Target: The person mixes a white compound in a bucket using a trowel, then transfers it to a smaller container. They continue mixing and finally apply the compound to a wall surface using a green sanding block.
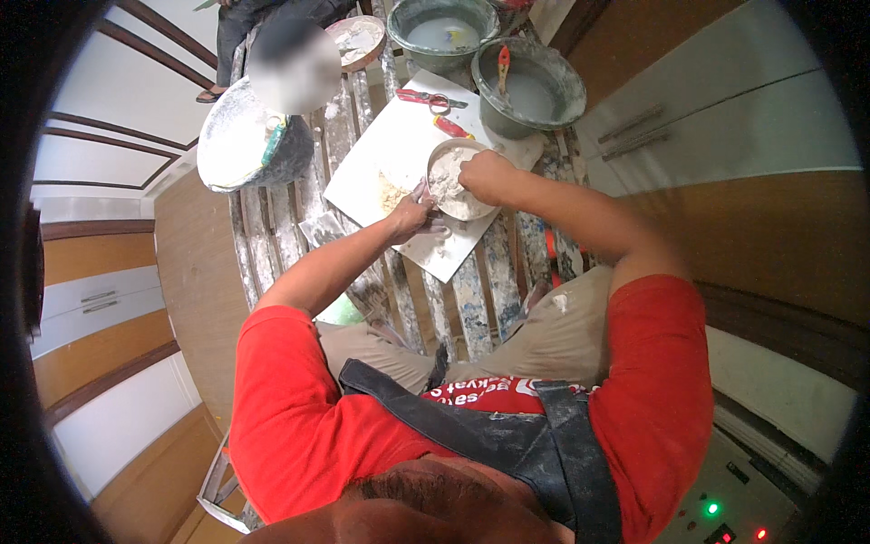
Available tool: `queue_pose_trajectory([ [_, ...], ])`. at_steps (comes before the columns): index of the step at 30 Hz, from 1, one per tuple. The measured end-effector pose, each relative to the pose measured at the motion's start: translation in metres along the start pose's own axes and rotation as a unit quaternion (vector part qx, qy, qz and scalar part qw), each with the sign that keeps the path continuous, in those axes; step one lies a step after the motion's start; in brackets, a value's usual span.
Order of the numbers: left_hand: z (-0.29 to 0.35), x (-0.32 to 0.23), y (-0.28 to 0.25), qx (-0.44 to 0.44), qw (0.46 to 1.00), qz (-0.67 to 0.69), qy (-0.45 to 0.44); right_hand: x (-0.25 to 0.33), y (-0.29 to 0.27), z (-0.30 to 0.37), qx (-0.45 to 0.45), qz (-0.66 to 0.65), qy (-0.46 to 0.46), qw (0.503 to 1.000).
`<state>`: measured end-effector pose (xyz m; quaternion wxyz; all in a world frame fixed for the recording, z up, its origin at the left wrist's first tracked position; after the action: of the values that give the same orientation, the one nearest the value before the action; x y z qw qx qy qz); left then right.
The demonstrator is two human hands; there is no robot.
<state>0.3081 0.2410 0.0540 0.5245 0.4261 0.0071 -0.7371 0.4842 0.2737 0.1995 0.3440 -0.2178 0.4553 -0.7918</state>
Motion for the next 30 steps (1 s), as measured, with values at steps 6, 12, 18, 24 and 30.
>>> queue_pose_trajectory([
  [6, 0.000, 0.006, -0.007, -0.019, 1.000, 0.014, -0.006, -0.031, -0.046, 0.012, 0.065, -0.114, 0.127, 0.983],
  [12, 0.006, -0.003, 0.003, -0.010, 1.000, -0.021, -0.008, 0.010, 0.004, 0.019, -0.017, 0.032, -0.025, 0.999],
  [18, 0.001, -0.001, -0.006, -0.016, 1.000, -0.008, -0.015, -0.028, -0.011, 0.006, 0.045, -0.201, 0.178, 0.962],
  [24, 0.010, -0.004, -0.002, -0.033, 0.999, -0.033, -0.020, -0.024, -0.040, 0.013, 0.065, -0.091, 0.171, 0.979],
  [30, 0.011, -0.008, 0.005, -0.012, 1.000, -0.008, -0.008, -0.027, 0.008, 0.005, 0.082, -0.208, 0.258, 0.940],
])
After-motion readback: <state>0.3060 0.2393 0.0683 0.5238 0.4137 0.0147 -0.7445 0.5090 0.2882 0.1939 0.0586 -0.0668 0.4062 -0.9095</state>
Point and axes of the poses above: each hand's wrist, its own z-axis away from the middle knuckle, its own y-axis out of the palm, x = y × z, the point moved 3 cm from there along -z, towards the middle knuckle, and after that the axes turned 10 degrees about x, right-handed, at the moved point
